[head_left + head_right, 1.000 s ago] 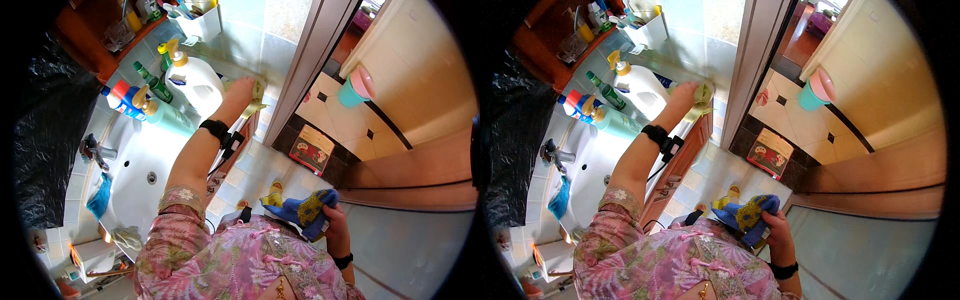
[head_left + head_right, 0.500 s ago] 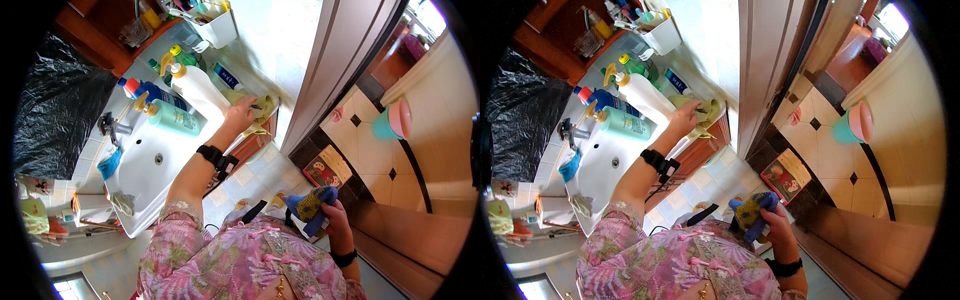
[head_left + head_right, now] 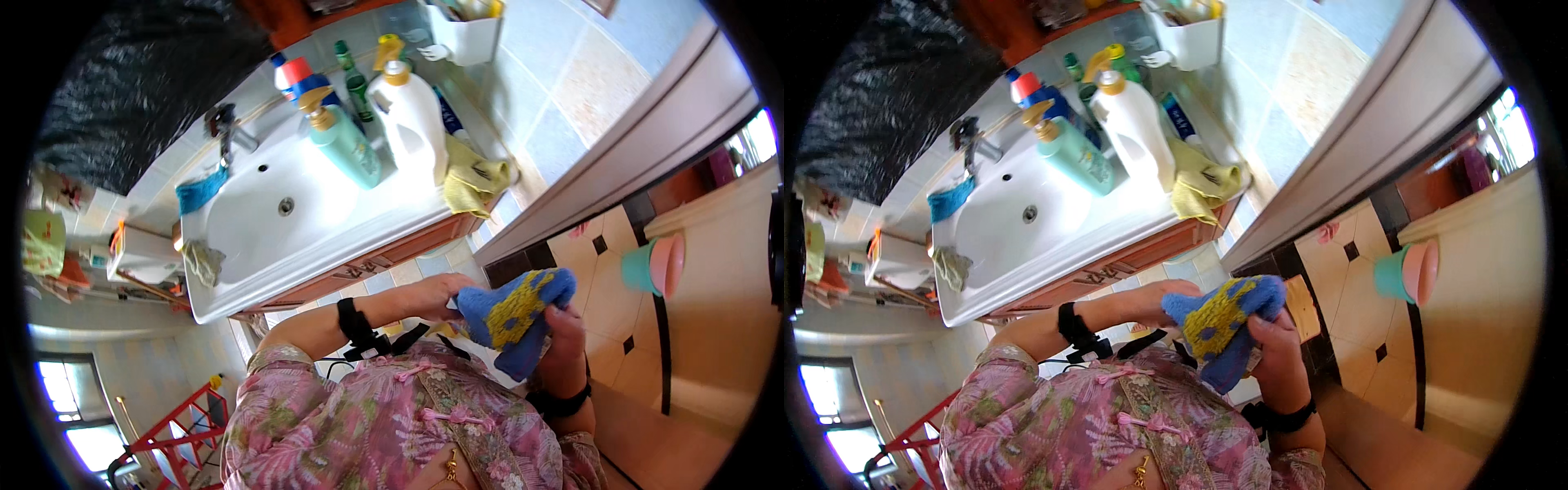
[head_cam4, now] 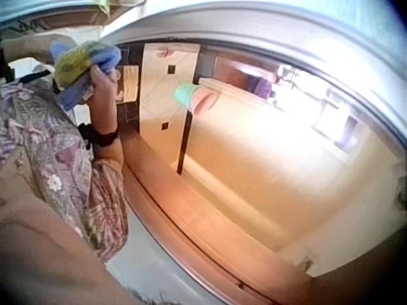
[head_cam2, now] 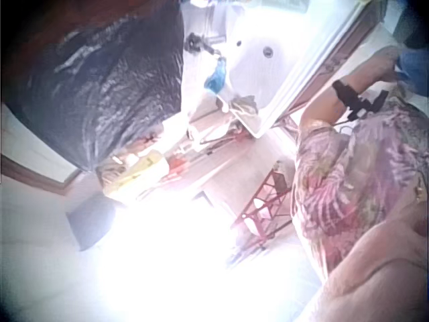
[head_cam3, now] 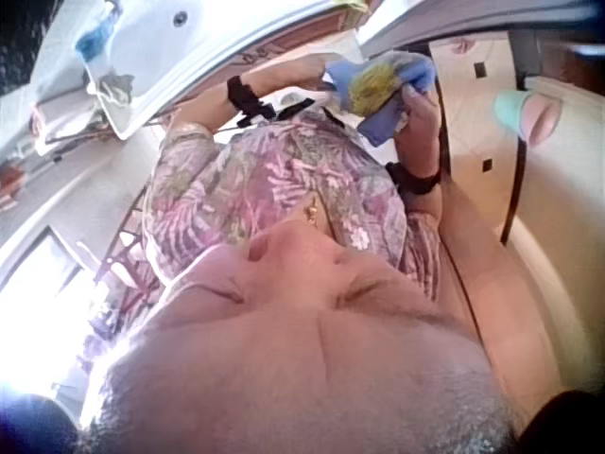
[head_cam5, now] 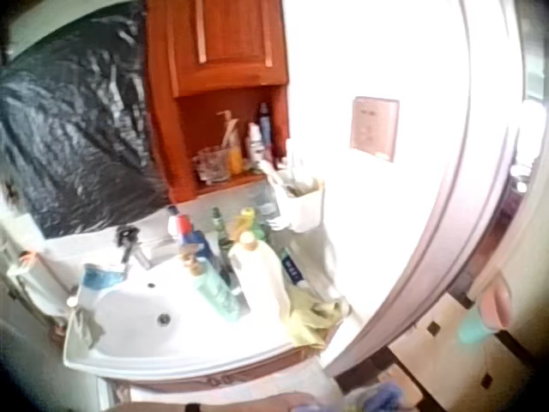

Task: The person unscrews a window frame with a screwdriver, wipes the window ledge and frame with a cloth, removes the window screen, and then rinses the window and the ledge with a showerhead.

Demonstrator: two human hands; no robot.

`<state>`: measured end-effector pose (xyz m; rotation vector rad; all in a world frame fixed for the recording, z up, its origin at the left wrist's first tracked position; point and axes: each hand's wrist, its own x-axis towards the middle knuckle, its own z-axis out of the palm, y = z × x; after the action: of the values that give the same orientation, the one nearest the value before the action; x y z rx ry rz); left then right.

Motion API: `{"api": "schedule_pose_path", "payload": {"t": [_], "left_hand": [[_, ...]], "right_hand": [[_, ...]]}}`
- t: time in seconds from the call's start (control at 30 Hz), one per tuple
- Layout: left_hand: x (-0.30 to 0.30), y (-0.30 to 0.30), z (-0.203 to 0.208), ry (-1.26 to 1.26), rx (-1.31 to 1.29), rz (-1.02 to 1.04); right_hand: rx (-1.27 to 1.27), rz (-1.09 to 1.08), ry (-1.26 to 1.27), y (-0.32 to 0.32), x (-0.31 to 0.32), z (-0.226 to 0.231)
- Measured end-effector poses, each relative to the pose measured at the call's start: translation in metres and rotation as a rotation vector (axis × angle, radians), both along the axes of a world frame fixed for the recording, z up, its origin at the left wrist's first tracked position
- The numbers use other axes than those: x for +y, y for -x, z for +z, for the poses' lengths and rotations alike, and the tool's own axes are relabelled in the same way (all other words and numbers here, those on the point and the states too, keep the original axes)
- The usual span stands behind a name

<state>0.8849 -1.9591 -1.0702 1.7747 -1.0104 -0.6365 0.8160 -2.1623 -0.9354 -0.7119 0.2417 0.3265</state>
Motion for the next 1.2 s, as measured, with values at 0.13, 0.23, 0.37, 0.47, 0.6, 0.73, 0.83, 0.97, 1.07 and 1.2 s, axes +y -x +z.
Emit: {"api": "schedule_pose_path", "payload": {"t": [0.13,0.23,0.37,0.47,0.6,0.73,0.83,0.97,1.07,1.2], "left_hand": [[0.032,0.015,0.003,0.247,0.405,0.16],[0.071,0.02,0.044,0.43,0.467,0.267],[0.124,0.031,0.076,0.62,0.514,0.307],[0.165,0.046,0.1,0.617,0.477,0.405],[0.237,0.077,0.176,0.554,0.527,0.486],[0.29,0.118,0.236,0.425,0.107,0.396],[0.304,0.137,0.251,0.444,-0.122,0.232],[0.29,0.152,0.262,0.484,-0.254,0.147],[0.275,0.142,0.259,0.537,-0.293,0.095],[0.245,0.15,0.269,0.543,-0.337,0.142]], "right_hand": [[-0.102,-0.073,0.188,-0.027,0.02,0.0],[-0.214,0.166,0.843,-0.049,0.001,-0.052],[-0.492,0.298,1.538,-0.043,0.047,-0.074],[-0.517,0.45,1.19,-0.046,0.1,-0.061],[-0.538,0.767,1.19,-0.054,0.151,-0.046],[-0.501,0.905,1.158,-0.05,0.183,-0.048],[-0.608,0.967,1.106,-0.05,0.201,-0.06],[-0.742,1.099,1.065,-0.059,0.221,-0.065],[-0.777,1.096,0.975,-0.07,0.218,-0.088],[-0.719,1.154,0.882,-0.074,0.222,-0.065]]}}
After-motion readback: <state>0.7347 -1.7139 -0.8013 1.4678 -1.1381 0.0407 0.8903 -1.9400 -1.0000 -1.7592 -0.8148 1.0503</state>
